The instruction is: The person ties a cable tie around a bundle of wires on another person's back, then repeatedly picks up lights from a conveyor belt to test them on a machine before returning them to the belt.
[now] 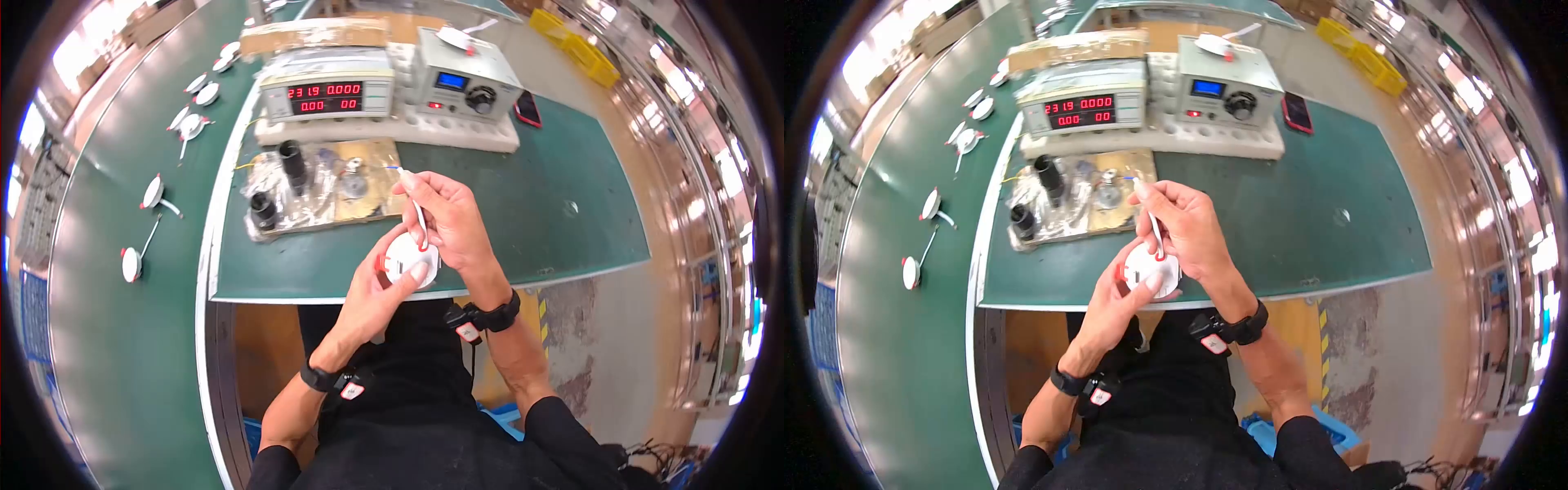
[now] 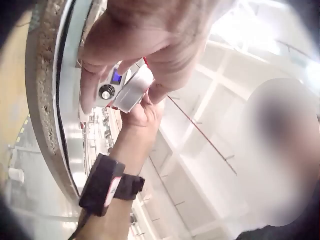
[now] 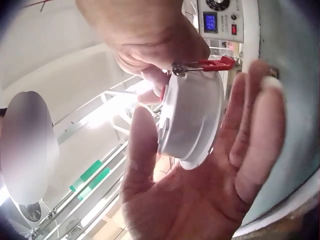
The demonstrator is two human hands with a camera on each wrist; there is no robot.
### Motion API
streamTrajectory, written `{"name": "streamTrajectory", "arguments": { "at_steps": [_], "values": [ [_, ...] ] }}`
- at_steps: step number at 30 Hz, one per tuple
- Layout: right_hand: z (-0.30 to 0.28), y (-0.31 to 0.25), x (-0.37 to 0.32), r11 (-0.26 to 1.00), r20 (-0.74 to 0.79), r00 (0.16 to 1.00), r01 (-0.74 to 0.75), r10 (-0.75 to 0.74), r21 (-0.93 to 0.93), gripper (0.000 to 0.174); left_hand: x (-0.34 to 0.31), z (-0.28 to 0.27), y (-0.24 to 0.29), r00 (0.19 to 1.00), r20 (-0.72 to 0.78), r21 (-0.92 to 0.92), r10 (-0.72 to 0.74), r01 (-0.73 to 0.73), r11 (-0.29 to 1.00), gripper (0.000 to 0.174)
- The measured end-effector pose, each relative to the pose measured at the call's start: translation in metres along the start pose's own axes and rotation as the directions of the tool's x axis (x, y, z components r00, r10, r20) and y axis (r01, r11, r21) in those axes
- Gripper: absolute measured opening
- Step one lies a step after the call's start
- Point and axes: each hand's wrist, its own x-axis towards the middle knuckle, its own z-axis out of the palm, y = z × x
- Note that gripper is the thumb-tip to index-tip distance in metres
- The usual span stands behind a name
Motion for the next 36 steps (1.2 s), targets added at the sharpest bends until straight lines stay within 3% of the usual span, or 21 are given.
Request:
{"name": "streamTrajectory", "arguments": {
  "at_steps": [3, 4, 7, 8, 12, 15, 20, 23, 28, 31, 36],
  "values": [
    [0.013, 0.015, 0.014, 0.992, -0.013, 1.0, 0.023, -0.025, -0.12, 0.027, -0.008, -0.019, 0.015, 1.0, -0.007, -0.13, 0.006, -0.007, 0.991, 0.072],
    [0.015, 0.019, 0.012, 0.984, -0.023, 0.999, 0.037, -0.041, -0.175, 0.027, -0.011, -0.026, 0.013, 1.0, 0.024, -0.156, 0.009, -0.005, 0.988, 0.065],
    [0.027, 0.02, 0.007, 0.94, -0.045, 0.999, -0.036, 0.022, -0.34, 0.026, -0.011, -0.044, -0.004, 0.968, 0.204, -0.239, -0.143, 0.191, 0.952, 0.056],
    [0.028, 0.026, 0.008, 0.927, -0.074, 0.995, -0.085, 0.062, -0.365, 0.026, -0.009, -0.041, 0.0, 0.966, 0.228, -0.2, -0.119, 0.167, 0.966, 0.047],
    [0.025, 0.037, 0.016, 0.832, -0.176, 0.984, -0.081, -0.02, -0.549, 0.028, 0.0, -0.043, 0.01, 0.917, 0.314, -0.274, -0.246, 0.335, 0.902, 0.051],
    [0.021, 0.043, 0.026, 0.75, -0.191, 0.981, -0.151, 0.034, -0.644, 0.03, 0.005, -0.052, 0.002, 0.882, 0.38, -0.389, -0.281, 0.427, 0.816, 0.052],
    [0.02, 0.033, 0.057, 0.803, -0.146, 0.982, -0.18, 0.117, -0.568, 0.03, 0.03, -0.064, 0.006, 0.884, 0.329, -0.439, -0.332, 0.455, 0.775, 0.053],
    [0.01, 0.025, 0.078, 0.779, -0.061, 0.978, -0.197, 0.201, -0.595, 0.031, 0.04, -0.066, 0.021, 0.872, 0.294, -0.352, -0.391, 0.479, 0.804, 0.054],
    [-0.006, 0.045, 0.087, 0.81, -0.069, 0.968, -0.239, 0.239, -0.536, 0.032, 0.05, -0.063, 0.016, 0.87, 0.256, -0.238, -0.422, 0.48, 0.844, 0.056],
    [-0.014, 0.055, 0.095, 0.796, 0.015, 0.986, -0.123, 0.163, -0.593, 0.032, 0.051, -0.064, 0.013, 0.885, 0.242, -0.302, -0.397, 0.458, 0.836, 0.055],
    [-0.015, 0.059, 0.096, 0.811, 0.024, 0.994, -0.077, 0.111, -0.58, 0.031, 0.051, -0.057, 0.008, 0.909, 0.185, -0.324, -0.374, 0.416, 0.85, 0.054]
  ]
}}
